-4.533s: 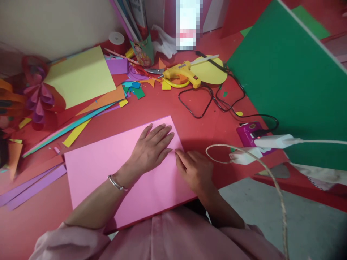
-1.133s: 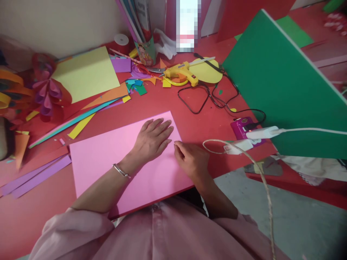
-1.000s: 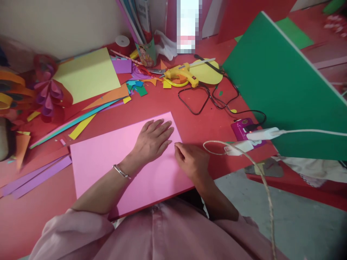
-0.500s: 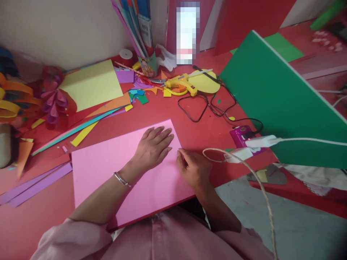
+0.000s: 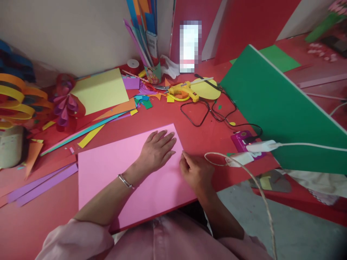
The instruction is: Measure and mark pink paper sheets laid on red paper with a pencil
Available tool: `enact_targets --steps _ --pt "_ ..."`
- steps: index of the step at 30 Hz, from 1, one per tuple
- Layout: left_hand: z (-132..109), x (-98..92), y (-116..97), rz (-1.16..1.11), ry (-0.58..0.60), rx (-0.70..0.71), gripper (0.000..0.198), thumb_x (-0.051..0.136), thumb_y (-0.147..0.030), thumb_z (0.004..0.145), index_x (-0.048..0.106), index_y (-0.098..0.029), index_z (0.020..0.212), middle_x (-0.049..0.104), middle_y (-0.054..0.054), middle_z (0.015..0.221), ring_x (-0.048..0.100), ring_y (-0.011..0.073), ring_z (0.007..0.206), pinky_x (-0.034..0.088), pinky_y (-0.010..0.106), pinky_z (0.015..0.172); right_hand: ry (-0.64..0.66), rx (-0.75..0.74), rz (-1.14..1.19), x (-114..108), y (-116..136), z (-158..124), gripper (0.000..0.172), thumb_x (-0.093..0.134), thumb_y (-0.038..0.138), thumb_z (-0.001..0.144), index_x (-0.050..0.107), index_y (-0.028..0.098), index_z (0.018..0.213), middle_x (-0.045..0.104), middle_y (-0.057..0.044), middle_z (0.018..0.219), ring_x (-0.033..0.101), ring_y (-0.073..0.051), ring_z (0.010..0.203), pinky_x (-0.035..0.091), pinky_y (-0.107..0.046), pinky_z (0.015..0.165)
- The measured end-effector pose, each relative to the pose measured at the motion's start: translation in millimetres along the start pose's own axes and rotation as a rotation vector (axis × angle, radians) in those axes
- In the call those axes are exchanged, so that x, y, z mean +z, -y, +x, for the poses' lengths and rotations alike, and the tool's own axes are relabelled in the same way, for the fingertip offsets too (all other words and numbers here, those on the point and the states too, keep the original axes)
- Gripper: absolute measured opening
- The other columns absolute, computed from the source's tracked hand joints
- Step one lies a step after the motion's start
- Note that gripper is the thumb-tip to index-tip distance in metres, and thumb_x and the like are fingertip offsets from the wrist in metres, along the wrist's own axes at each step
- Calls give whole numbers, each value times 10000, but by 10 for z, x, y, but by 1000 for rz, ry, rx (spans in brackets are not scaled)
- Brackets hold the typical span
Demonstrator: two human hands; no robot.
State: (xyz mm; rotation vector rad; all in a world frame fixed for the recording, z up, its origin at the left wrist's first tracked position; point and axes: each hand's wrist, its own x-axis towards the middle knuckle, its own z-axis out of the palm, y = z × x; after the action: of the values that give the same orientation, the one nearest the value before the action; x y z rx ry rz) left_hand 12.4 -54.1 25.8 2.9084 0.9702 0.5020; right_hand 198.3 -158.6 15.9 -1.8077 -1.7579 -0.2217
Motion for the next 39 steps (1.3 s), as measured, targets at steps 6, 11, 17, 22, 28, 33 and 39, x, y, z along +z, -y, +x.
enact_targets --steps 6,11,17,22,28,33,39 --pt "-17 27 8 -17 10 -13 442 520 -438 1092 659 -198 1436 617 63 1552 559 359 1437 438 567 1183 0 -8 7 3 -7 2 234 617 215 991 851 208 984 764 -31 633 644 -141 513 352 -298 540" --pt "-20 37 9 -53 30 -17 443 512 -434 1094 644 -215 1456 611 81 1556 524 346 1484 391 587 1236 6 -32 13 10 -20 1 223 612 210 1010 834 197 986 766 -22 643 651 -141 523 351 -307 545" --pt "-24 50 20 -94 23 -9 444 527 -424 1089 636 -198 1456 604 104 1561 511 353 1499 376 607 1254 15 -28 53 32 -19 -5 185 627 222 1033 810 190 1018 792 -22 719 685 -146 599 395 -301 606" --pt "-10 17 8 -106 20 -24 423 537 -402 1081 650 -217 1445 618 93 1548 515 360 1491 406 607 1230 114 -78 72 -69 10 59 226 581 238 1058 796 196 1115 724 -22 707 662 -176 681 415 -314 657" --pt "-7 2 1 -62 16 -26 425 516 -415 1086 670 -217 1429 626 69 1542 554 365 1435 455 573 1179 276 16 236 -129 74 394 371 477 261 1073 685 209 1376 723 -77 921 679 -233 906 526 -337 834" --pt "-8 21 16 -64 30 -33 427 516 -438 1086 669 -248 1436 621 54 1550 544 363 1439 435 575 1187 275 180 399 258 20 869 447 431 205 1033 633 213 1432 711 -139 1172 682 -257 1124 560 -374 955" --pt "-6 23 17 -68 36 -42 439 514 -440 1086 660 -238 1447 622 56 1550 544 358 1439 438 568 1184 228 290 432 592 -98 1223 300 564 224 986 719 193 1240 764 -95 1050 708 -230 983 541 -355 920"
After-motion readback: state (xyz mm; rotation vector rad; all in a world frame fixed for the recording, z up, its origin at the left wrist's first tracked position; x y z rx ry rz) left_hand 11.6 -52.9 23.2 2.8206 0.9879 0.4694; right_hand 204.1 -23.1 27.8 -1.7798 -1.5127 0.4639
